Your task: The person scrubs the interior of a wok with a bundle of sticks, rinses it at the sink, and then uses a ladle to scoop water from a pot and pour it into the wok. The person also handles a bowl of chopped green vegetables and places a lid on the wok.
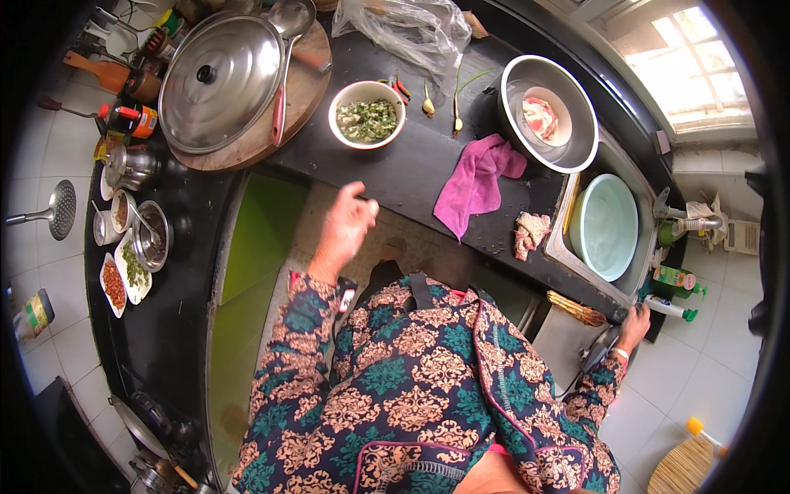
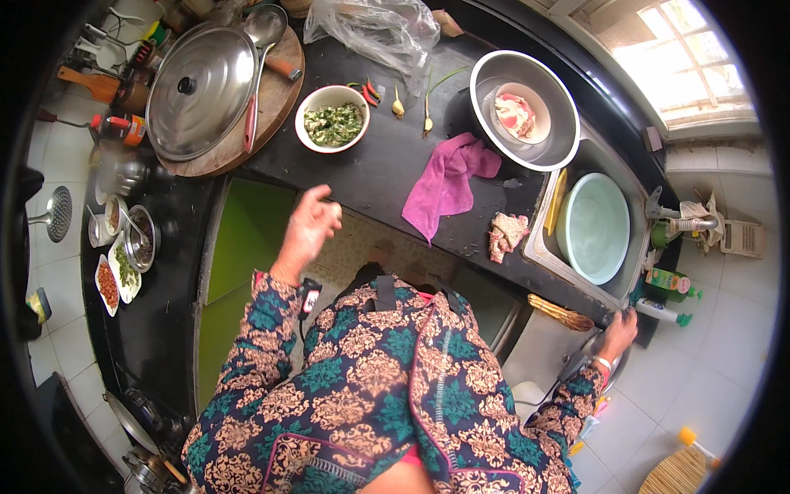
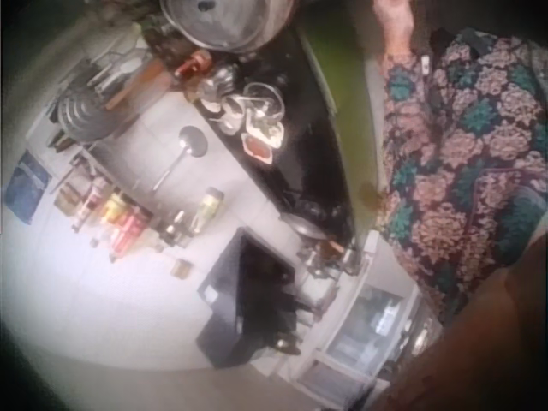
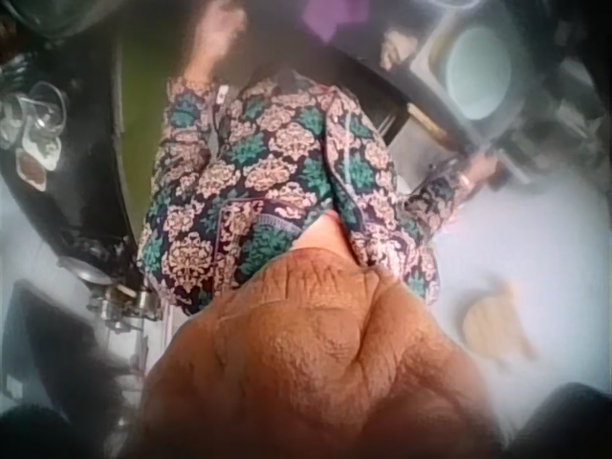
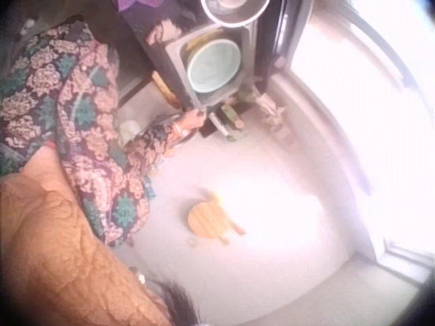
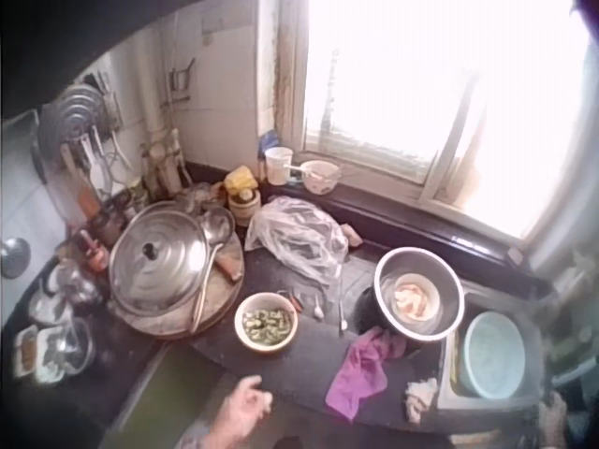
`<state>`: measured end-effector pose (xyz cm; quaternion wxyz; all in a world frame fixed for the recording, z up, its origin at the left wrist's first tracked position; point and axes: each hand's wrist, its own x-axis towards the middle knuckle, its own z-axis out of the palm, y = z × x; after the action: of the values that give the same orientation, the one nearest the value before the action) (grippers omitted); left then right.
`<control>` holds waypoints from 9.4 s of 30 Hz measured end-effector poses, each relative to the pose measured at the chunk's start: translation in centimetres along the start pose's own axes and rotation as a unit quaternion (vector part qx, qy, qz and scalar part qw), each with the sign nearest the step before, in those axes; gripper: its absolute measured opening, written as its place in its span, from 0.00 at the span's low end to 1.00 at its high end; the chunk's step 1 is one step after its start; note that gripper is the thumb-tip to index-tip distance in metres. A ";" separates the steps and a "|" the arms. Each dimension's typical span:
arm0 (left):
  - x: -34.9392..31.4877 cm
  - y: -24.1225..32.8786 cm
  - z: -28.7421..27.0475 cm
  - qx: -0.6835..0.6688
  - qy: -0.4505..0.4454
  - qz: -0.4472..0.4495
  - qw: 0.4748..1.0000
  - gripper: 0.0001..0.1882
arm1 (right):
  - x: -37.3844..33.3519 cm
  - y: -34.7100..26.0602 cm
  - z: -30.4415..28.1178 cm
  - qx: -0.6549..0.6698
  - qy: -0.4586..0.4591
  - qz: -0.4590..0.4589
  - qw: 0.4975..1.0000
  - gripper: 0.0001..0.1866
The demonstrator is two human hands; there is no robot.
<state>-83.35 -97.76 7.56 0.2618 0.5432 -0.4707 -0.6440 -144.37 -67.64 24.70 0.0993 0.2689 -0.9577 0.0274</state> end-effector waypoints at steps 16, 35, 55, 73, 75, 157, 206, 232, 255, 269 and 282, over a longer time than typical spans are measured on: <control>11.4 2.7 -1.3 -0.381 0.052 -0.011 0.923 0.27 | -7.8 -30.9 3.3 0.296 -0.289 -0.240 0.878 0.13; 0.9 11.2 1.3 -0.212 0.039 0.062 0.974 0.35 | -11.5 -50.5 6.8 0.530 -0.707 -0.173 0.434 0.33; 3.0 9.2 -0.9 -0.291 0.051 0.039 0.955 0.35 | -14.2 -53.5 9.1 0.546 -0.654 -0.224 0.472 0.31; 2.4 9.7 -2.8 -0.393 0.057 -0.025 0.918 0.29 | -12.8 -53.0 7.1 0.596 -0.757 -0.133 0.234 0.39; 2.0 10.4 -2.4 -0.379 0.061 0.007 0.923 0.29 | -13.0 -53.1 6.9 0.598 -0.753 -0.130 0.242 0.37; -25.9 -5.6 -38.7 -0.312 0.608 0.140 0.717 0.33 | -62.4 -87.7 -0.3 0.074 -0.932 -0.349 0.065 0.36; -29.1 -15.1 -41.3 -0.288 0.293 0.082 0.908 0.26 | -33.1 -73.7 10.5 0.861 -0.363 0.100 0.341 0.23; -39.6 -18.1 -44.6 -0.280 0.310 0.071 0.906 0.22 | -15.9 -74.9 13.2 0.729 -0.440 -0.330 0.408 0.45; -62.4 -34.5 -52.2 -0.398 0.489 0.045 0.775 0.20 | -66.1 -78.5 4.6 0.667 -0.554 -0.162 0.471 0.08; -58.9 -36.8 -56.6 -0.454 0.405 -0.022 0.793 0.20 | -71.8 -74.2 0.0 0.523 -0.390 -0.193 0.733 0.05; -50.2 -29.8 -56.3 -0.395 0.444 -0.062 0.802 0.21 | -50.8 -91.2 0.7 0.396 -0.032 -0.424 0.814 0.25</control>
<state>-11.22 -60.77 5.63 0.5934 0.6473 0.0266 -0.4777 -54.62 -119.72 13.58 -0.0451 0.6654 -0.6574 0.3508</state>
